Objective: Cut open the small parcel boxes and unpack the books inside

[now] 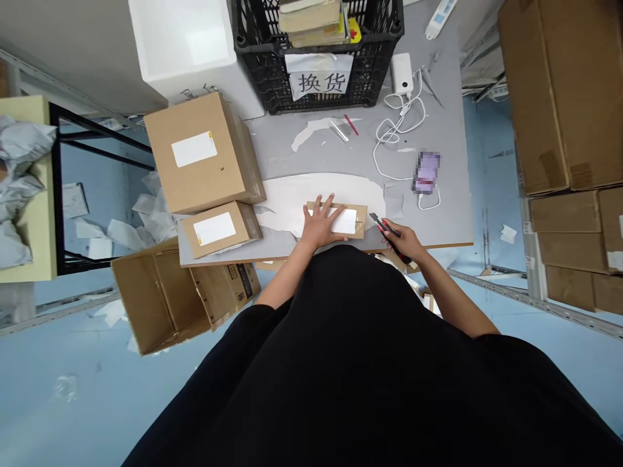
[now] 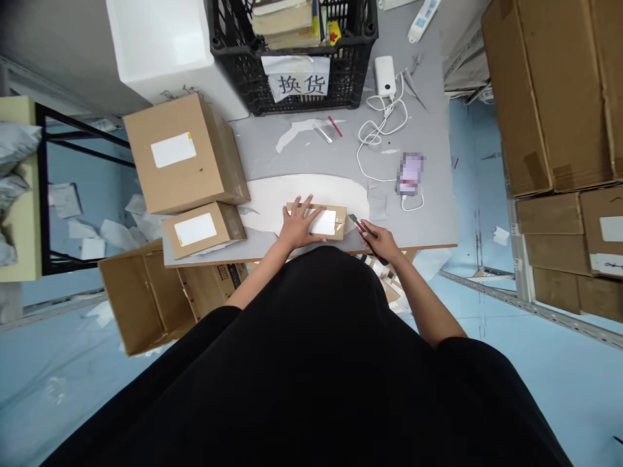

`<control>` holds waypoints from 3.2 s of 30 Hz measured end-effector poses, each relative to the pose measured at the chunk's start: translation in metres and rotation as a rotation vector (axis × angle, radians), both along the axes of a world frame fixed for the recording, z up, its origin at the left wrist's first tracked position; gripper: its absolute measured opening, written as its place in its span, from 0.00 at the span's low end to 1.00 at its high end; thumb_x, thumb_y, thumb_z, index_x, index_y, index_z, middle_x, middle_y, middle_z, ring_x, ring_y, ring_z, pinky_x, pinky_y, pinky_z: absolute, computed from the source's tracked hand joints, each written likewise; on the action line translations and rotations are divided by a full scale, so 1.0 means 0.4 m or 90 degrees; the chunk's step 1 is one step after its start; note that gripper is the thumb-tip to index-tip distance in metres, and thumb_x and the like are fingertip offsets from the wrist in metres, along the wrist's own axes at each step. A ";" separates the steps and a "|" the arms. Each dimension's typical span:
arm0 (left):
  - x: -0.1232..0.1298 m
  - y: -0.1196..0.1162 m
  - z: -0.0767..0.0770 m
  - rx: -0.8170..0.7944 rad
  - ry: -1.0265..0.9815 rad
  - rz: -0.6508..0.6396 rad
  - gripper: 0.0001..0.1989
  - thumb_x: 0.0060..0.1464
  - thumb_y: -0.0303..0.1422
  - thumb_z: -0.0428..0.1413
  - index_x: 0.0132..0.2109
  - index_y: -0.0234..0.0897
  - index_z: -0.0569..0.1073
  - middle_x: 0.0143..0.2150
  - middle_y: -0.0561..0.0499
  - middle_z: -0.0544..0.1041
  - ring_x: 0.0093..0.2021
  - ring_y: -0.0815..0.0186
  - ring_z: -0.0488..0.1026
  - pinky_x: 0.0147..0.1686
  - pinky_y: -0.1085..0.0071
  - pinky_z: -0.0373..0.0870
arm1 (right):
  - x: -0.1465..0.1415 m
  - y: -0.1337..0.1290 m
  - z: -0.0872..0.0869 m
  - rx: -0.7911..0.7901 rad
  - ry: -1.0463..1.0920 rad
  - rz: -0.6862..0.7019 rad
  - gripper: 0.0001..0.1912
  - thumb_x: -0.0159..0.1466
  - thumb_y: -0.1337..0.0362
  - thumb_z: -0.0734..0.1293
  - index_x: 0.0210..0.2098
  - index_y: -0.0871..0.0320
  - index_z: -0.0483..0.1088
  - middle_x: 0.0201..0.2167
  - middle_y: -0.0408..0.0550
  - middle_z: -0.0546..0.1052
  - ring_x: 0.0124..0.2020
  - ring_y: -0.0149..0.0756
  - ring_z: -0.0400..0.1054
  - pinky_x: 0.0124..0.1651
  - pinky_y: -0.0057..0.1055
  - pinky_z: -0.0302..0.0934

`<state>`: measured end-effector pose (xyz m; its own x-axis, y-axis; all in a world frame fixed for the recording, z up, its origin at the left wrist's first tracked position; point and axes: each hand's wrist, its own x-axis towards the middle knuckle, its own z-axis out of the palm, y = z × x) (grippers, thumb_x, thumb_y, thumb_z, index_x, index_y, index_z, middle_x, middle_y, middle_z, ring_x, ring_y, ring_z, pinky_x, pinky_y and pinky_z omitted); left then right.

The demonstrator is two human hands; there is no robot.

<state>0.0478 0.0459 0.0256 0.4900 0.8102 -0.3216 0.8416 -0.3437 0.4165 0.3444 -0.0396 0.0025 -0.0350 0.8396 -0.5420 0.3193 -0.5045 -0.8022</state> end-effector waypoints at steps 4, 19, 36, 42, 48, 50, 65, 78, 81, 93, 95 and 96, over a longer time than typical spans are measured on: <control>0.072 0.002 0.007 -0.025 0.078 -0.004 0.57 0.41 0.61 0.64 0.74 0.57 0.49 0.79 0.50 0.38 0.75 0.32 0.28 0.64 0.25 0.30 | -0.014 0.017 -0.004 -0.017 0.051 -0.038 0.35 0.65 0.54 0.66 0.69 0.58 0.62 0.25 0.42 0.74 0.20 0.28 0.62 0.23 0.28 0.64; 0.101 -0.008 0.010 -0.005 0.131 0.023 0.57 0.44 0.64 0.59 0.75 0.55 0.46 0.79 0.49 0.38 0.75 0.34 0.25 0.64 0.26 0.31 | -0.002 0.037 -0.007 -0.025 0.090 0.014 0.34 0.67 0.53 0.65 0.70 0.53 0.60 0.24 0.39 0.69 0.20 0.26 0.60 0.25 0.24 0.61; 0.110 -0.005 0.003 -0.028 0.104 0.067 0.57 0.41 0.61 0.64 0.74 0.56 0.49 0.79 0.51 0.37 0.75 0.35 0.22 0.64 0.26 0.33 | -0.006 -0.028 0.010 -0.042 0.088 0.038 0.33 0.65 0.53 0.65 0.67 0.56 0.65 0.21 0.39 0.69 0.19 0.27 0.60 0.22 0.24 0.60; 0.107 -0.008 -0.005 -0.015 0.111 0.060 0.56 0.43 0.60 0.63 0.74 0.55 0.49 0.79 0.50 0.37 0.75 0.35 0.23 0.64 0.25 0.33 | -0.003 -0.058 0.007 -0.039 0.087 0.067 0.35 0.66 0.52 0.65 0.69 0.55 0.61 0.23 0.39 0.69 0.20 0.26 0.60 0.24 0.24 0.60; 0.107 -0.007 -0.007 -0.017 0.096 0.066 0.56 0.44 0.61 0.62 0.74 0.55 0.49 0.79 0.51 0.37 0.75 0.34 0.24 0.64 0.26 0.33 | 0.005 -0.080 -0.005 -0.026 0.090 0.062 0.36 0.65 0.51 0.64 0.70 0.55 0.60 0.26 0.41 0.73 0.21 0.28 0.64 0.28 0.28 0.65; 0.108 -0.007 -0.006 -0.013 0.095 0.069 0.56 0.43 0.61 0.62 0.74 0.55 0.48 0.79 0.51 0.37 0.75 0.34 0.24 0.64 0.26 0.32 | 0.021 -0.092 -0.025 -0.025 0.094 0.015 0.38 0.65 0.49 0.64 0.71 0.56 0.58 0.29 0.44 0.76 0.24 0.32 0.68 0.32 0.33 0.69; 0.008 -0.022 -0.013 0.021 0.029 0.180 0.45 0.58 0.60 0.48 0.75 0.45 0.50 0.78 0.46 0.43 0.77 0.45 0.32 0.71 0.40 0.36 | -0.001 0.012 -0.283 0.019 -0.420 -0.103 0.19 0.64 0.60 0.61 0.50 0.61 0.70 0.46 0.62 0.76 0.47 0.51 0.67 0.51 0.44 0.61; -0.133 0.052 -0.134 -0.238 -0.277 0.456 0.39 0.64 0.59 0.25 0.74 0.51 0.52 0.74 0.50 0.59 0.68 0.60 0.65 0.54 0.61 0.72 | -0.049 0.037 -0.234 0.179 -0.366 -0.107 0.25 0.63 0.67 0.55 0.55 0.60 0.73 0.56 0.60 0.72 0.60 0.47 0.62 0.66 0.49 0.55; -0.129 0.079 -0.140 -0.306 -0.313 0.458 0.39 0.63 0.60 0.25 0.72 0.53 0.55 0.73 0.52 0.60 0.66 0.59 0.67 0.49 0.62 0.75 | -0.113 0.022 -0.212 0.133 -0.161 -0.075 0.31 0.61 0.66 0.58 0.64 0.56 0.66 0.63 0.55 0.69 0.62 0.44 0.63 0.66 0.49 0.59; -0.105 0.106 -0.151 -0.496 -0.463 0.565 0.33 0.63 0.59 0.37 0.56 0.43 0.71 0.54 0.47 0.79 0.54 0.55 0.75 0.45 0.60 0.76 | -0.220 0.041 -0.128 0.065 0.147 -0.151 0.47 0.57 0.49 0.71 0.71 0.56 0.54 0.71 0.54 0.60 0.70 0.42 0.56 0.69 0.41 0.56; -0.114 0.089 -0.138 -0.509 -0.502 0.586 0.27 0.63 0.56 0.40 0.53 0.45 0.71 0.54 0.48 0.77 0.55 0.55 0.74 0.44 0.60 0.77 | -0.225 0.058 -0.118 0.074 0.173 -0.173 0.46 0.58 0.49 0.70 0.70 0.53 0.54 0.72 0.51 0.58 0.72 0.39 0.52 0.71 0.40 0.53; -0.118 0.077 -0.131 -0.513 -0.527 0.599 0.25 0.63 0.55 0.41 0.51 0.45 0.71 0.55 0.49 0.77 0.55 0.55 0.73 0.43 0.61 0.77 | -0.229 0.070 -0.112 0.083 0.191 -0.183 0.44 0.58 0.50 0.70 0.70 0.51 0.55 0.72 0.49 0.58 0.73 0.38 0.50 0.71 0.40 0.52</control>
<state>0.0006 0.0768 -0.0268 0.1638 0.6699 -0.7241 0.0535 0.7269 0.6846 0.2529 -0.0117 -0.0423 0.0703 0.8993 -0.4316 -0.0766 -0.4266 -0.9012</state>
